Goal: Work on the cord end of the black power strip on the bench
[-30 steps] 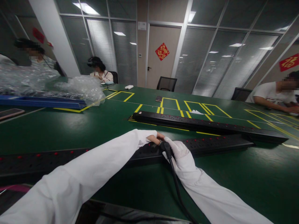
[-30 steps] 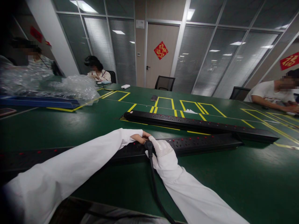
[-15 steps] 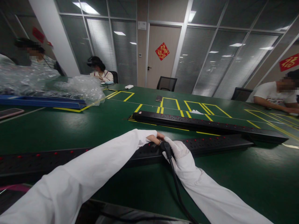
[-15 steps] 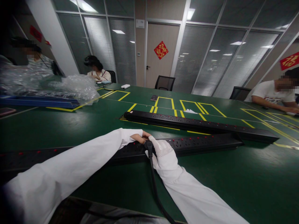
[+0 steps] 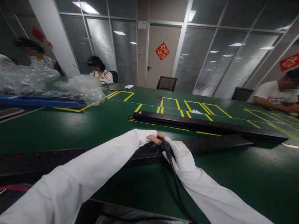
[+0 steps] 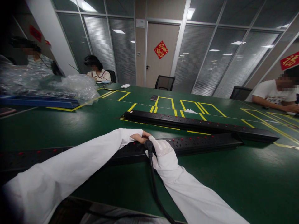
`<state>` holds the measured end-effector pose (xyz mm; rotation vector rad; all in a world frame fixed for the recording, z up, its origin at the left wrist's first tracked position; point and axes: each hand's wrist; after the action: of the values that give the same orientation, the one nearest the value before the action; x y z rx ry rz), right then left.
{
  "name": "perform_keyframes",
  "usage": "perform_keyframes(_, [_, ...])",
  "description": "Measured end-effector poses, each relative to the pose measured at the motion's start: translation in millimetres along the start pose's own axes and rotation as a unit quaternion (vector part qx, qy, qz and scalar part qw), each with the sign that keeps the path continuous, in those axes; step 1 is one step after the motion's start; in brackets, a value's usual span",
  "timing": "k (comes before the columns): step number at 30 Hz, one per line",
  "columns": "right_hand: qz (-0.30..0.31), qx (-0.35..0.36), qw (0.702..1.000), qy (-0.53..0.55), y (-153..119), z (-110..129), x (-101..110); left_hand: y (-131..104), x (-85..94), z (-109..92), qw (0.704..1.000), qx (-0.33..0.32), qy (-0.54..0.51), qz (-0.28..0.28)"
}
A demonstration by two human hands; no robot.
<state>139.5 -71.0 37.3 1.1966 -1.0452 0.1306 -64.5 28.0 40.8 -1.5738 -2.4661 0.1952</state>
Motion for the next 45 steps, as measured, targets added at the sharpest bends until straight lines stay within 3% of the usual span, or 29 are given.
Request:
perform_keyframes(25, [0.004,-0.004,1.000,0.011,1,2,2,0,0.5,1,1.000,-0.016,0.006,0.008])
perform_keyframes(37, [0.002,-0.024,1.000,-0.002,8,6,3,11,7.3,16,1.000,-0.004,0.012,0.004])
perform_keyframes(45, [0.015,0.013,1.000,0.017,17,2,9,17,7.6,23,1.000,0.000,-0.021,0.008])
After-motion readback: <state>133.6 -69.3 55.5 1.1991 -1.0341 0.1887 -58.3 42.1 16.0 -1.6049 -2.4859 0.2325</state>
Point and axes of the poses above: each hand's wrist, its own y-axis towards the middle knuckle, its own x-axis out of the back of the hand, z = x × y, and after that the axes turned 8 degrees about x, right-handed
